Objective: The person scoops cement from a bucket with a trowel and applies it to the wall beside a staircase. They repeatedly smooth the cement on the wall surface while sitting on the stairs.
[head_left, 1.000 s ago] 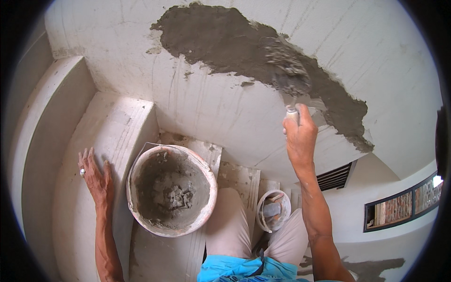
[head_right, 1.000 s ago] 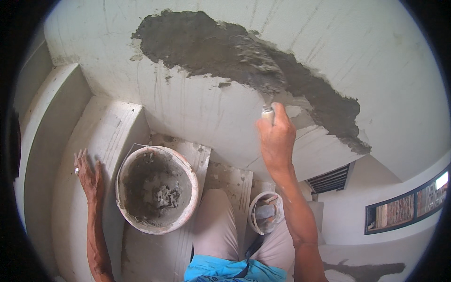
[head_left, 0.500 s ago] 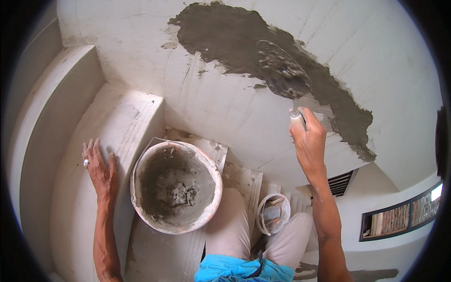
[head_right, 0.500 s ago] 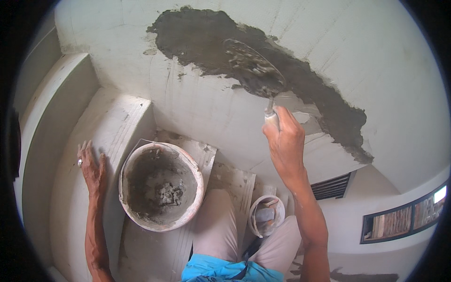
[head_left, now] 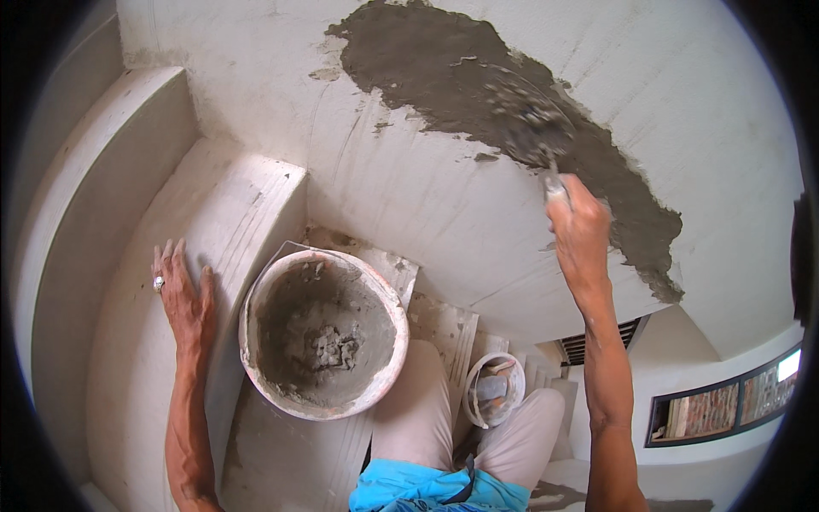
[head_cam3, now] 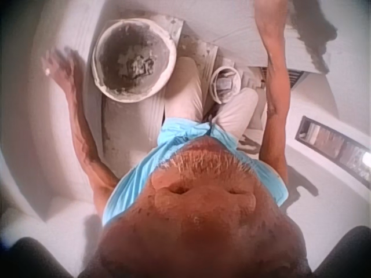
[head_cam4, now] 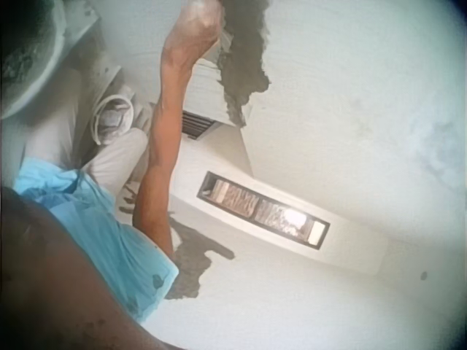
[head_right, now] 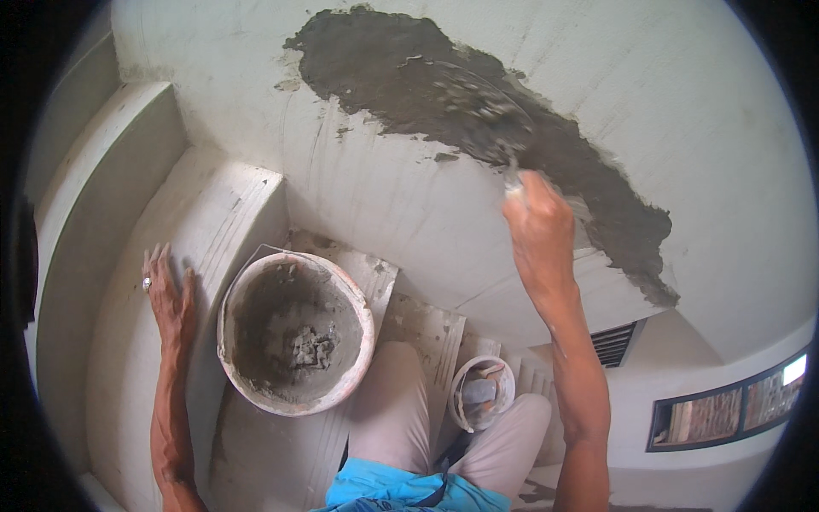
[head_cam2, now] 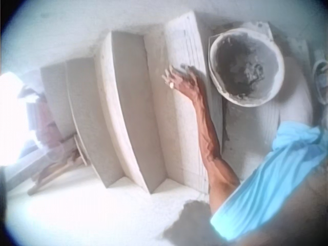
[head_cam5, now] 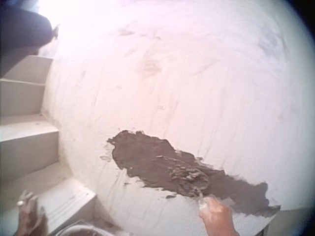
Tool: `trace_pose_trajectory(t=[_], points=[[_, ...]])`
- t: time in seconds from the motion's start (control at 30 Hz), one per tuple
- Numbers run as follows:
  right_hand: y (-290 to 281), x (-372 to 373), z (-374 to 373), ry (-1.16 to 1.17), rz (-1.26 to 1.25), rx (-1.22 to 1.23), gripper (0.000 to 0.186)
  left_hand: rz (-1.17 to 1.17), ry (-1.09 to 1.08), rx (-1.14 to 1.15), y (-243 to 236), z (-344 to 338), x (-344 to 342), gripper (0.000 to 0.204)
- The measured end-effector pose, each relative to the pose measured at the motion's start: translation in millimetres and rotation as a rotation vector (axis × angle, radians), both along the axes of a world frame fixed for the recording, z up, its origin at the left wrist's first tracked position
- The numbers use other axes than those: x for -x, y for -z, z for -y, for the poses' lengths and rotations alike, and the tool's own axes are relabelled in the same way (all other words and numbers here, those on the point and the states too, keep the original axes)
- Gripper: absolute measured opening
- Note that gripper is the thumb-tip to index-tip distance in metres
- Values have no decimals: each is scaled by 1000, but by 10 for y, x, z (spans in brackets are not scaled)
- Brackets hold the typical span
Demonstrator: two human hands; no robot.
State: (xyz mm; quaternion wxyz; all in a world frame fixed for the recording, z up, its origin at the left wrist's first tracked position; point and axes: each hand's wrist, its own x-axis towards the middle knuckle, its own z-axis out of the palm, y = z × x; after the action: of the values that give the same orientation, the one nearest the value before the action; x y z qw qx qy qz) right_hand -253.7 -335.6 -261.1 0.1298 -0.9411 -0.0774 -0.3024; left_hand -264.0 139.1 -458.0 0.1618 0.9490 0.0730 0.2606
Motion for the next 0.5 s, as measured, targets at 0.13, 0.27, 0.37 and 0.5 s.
trace_pose_trajectory(t=[0.13, 0.27, 0.37, 0.5], points=[[44, 269, 4, 59, -11, -97, 9, -2, -6, -1, -30, 39, -22, 55], [-36, 233, -185, -12, -2, -23, 9, 24, 14, -40, 30, 45, -66, 55], [89, -80, -449, -120, 22, -49, 10, 8, -29, -90, -50, -144, 24, 55], [-98, -175, -485, -73, 19, 44, 9, 10, -6, -25, 16, 36, -41, 55]])
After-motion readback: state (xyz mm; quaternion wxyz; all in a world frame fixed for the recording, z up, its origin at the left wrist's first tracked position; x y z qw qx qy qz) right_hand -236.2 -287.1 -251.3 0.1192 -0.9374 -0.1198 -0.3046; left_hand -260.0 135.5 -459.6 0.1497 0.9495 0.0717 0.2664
